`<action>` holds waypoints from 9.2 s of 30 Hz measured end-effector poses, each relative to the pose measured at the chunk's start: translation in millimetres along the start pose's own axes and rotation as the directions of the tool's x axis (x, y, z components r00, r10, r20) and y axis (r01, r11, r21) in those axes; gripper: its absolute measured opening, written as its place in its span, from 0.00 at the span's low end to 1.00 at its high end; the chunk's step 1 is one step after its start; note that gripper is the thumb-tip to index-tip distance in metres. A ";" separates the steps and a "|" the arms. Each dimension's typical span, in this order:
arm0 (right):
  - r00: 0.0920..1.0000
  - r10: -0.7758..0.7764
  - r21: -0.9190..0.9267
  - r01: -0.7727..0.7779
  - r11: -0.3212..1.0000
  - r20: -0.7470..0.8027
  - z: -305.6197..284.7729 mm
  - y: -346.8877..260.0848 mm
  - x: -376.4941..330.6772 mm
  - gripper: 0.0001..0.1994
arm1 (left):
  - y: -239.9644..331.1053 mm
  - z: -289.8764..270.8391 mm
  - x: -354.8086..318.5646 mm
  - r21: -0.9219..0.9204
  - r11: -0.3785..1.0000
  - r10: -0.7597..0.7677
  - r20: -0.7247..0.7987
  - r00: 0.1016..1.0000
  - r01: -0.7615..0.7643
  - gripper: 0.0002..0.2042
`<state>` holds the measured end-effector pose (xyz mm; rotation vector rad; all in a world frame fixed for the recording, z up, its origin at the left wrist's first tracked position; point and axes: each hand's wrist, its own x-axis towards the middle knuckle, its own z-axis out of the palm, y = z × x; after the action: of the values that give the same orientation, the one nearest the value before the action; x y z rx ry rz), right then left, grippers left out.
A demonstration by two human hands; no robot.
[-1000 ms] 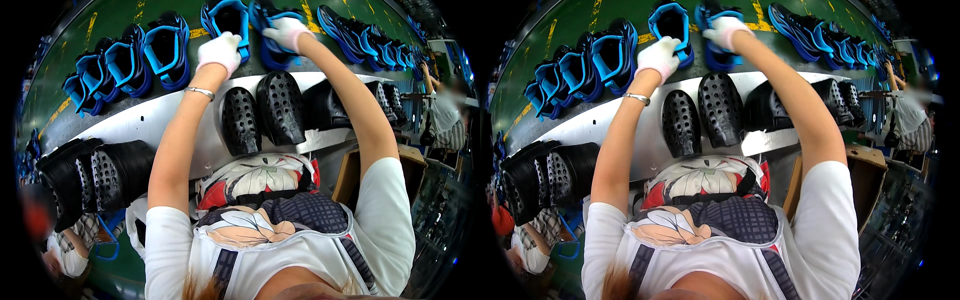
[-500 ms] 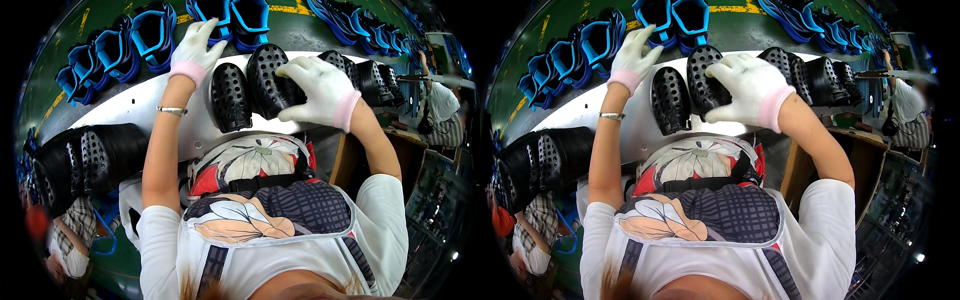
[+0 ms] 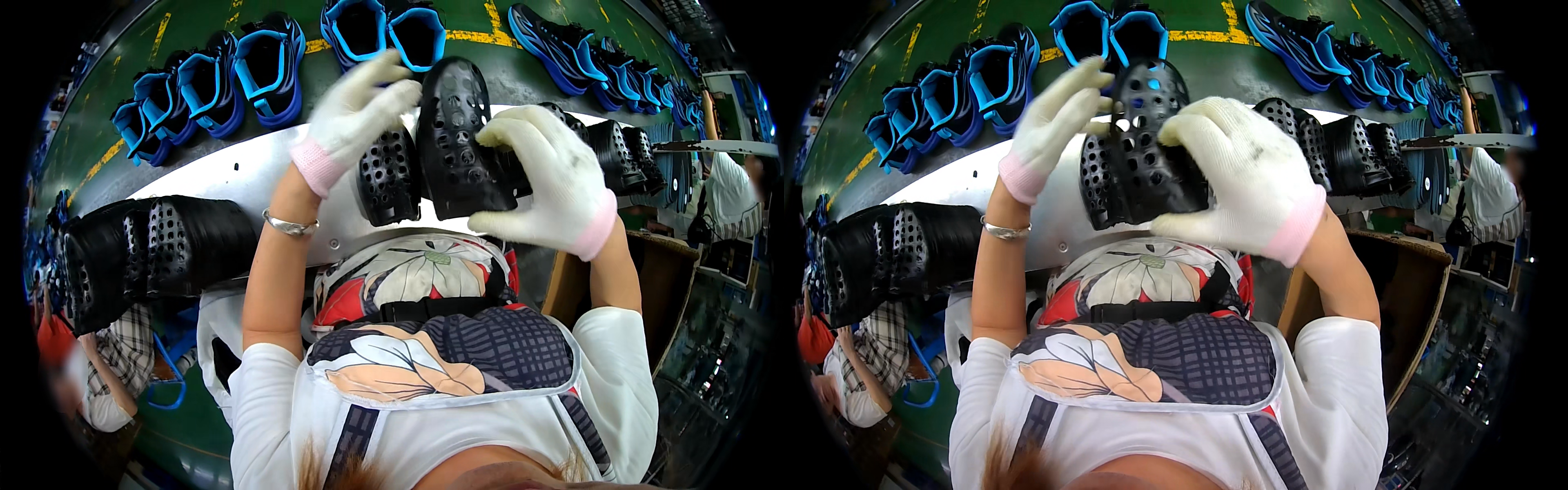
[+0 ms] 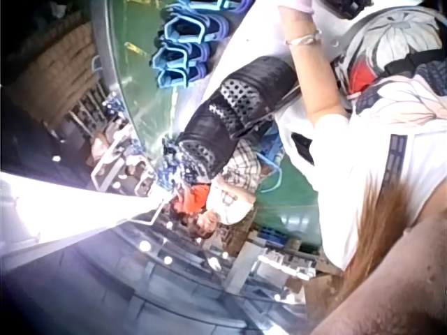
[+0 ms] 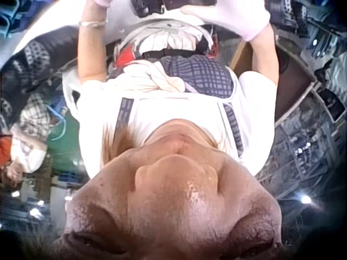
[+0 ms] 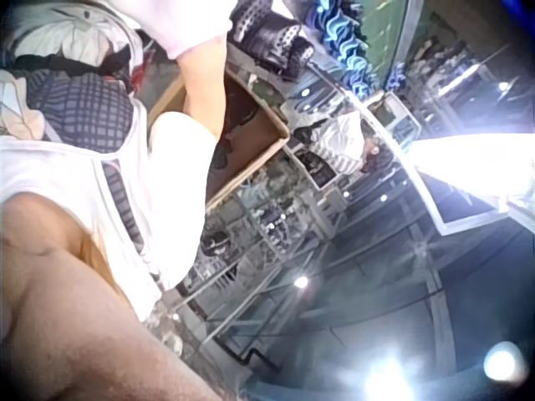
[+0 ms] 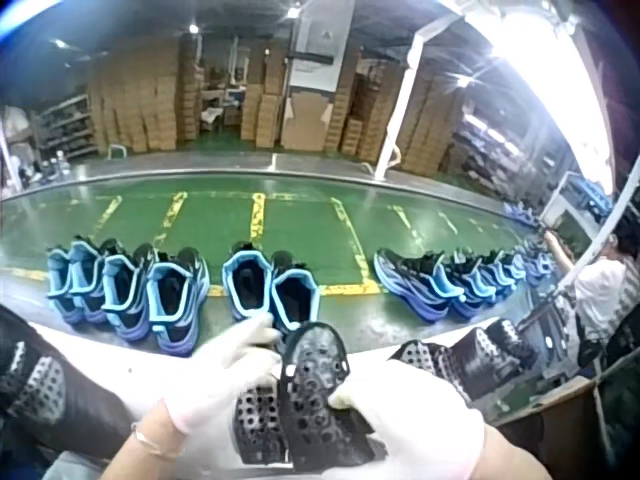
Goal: The person assembles footwear components by hand, taking black molded upper pieces from a box and fitting them onto blue athletic shoes on a production line.
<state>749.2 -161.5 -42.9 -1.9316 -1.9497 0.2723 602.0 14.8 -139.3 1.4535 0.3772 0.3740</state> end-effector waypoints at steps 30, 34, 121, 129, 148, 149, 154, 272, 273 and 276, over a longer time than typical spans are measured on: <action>0.763 0.450 -0.334 -0.320 0.887 0.464 21.9 107.4 121.0 0.24 | -93.7 -7.7 78.2 0.601 0.786 0.114 0.093 0.989 -0.147 0.22; 0.685 0.575 -0.476 -0.362 0.801 0.448 49.2 86.2 170.9 0.24 | -104.5 -5.8 102.7 0.788 0.616 -0.113 0.054 0.992 0.027 0.19; -0.761 0.505 0.902 0.420 -0.095 0.407 181.3 103.7 -671.7 0.27 | 11.2 80.8 57.2 0.752 0.659 0.039 -0.039 0.998 0.003 0.18; -0.652 0.701 0.958 0.200 -0.207 0.288 148.4 104.5 -589.2 0.23 | 22.0 94.9 57.4 0.744 0.668 0.072 -0.041 0.997 -0.018 0.18; 0.552 0.817 0.972 -0.233 -0.043 0.169 27.3 90.7 -224.5 0.17 | 23.2 227.3 50.3 0.269 0.395 0.398 0.812 0.427 -0.879 0.22; 0.602 0.788 0.949 -0.306 0.080 0.127 33.3 92.7 -214.2 0.18 | 22.7 221.3 51.1 0.255 0.367 0.390 0.831 0.397 -0.895 0.21; 0.671 0.740 0.834 -0.437 0.337 0.053 25.2 87.0 -168.5 0.09 | 28.7 173.5 32.8 0.067 0.994 0.067 0.308 0.949 -0.092 0.13; 0.808 0.590 0.702 -0.424 0.572 0.007 21.0 60.5 -127.4 0.13 | 39.9 138.0 42.5 0.257 0.961 -0.162 0.208 0.965 0.106 0.22; 0.741 0.672 0.751 -0.449 0.484 0.009 20.2 58.8 -127.8 0.11 | 44.0 142.9 42.9 0.170 0.970 -0.206 0.192 0.960 0.174 0.22; 0.728 0.683 0.711 -0.453 0.537 -0.052 22.2 65.6 -128.2 0.11 | 29.7 151.9 25.2 -0.127 0.973 -0.171 0.162 0.972 0.192 0.24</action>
<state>798.2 -283.4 -105.9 -1.8736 -0.7429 0.6721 694.5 -105.0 -98.1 1.2868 0.3520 0.1391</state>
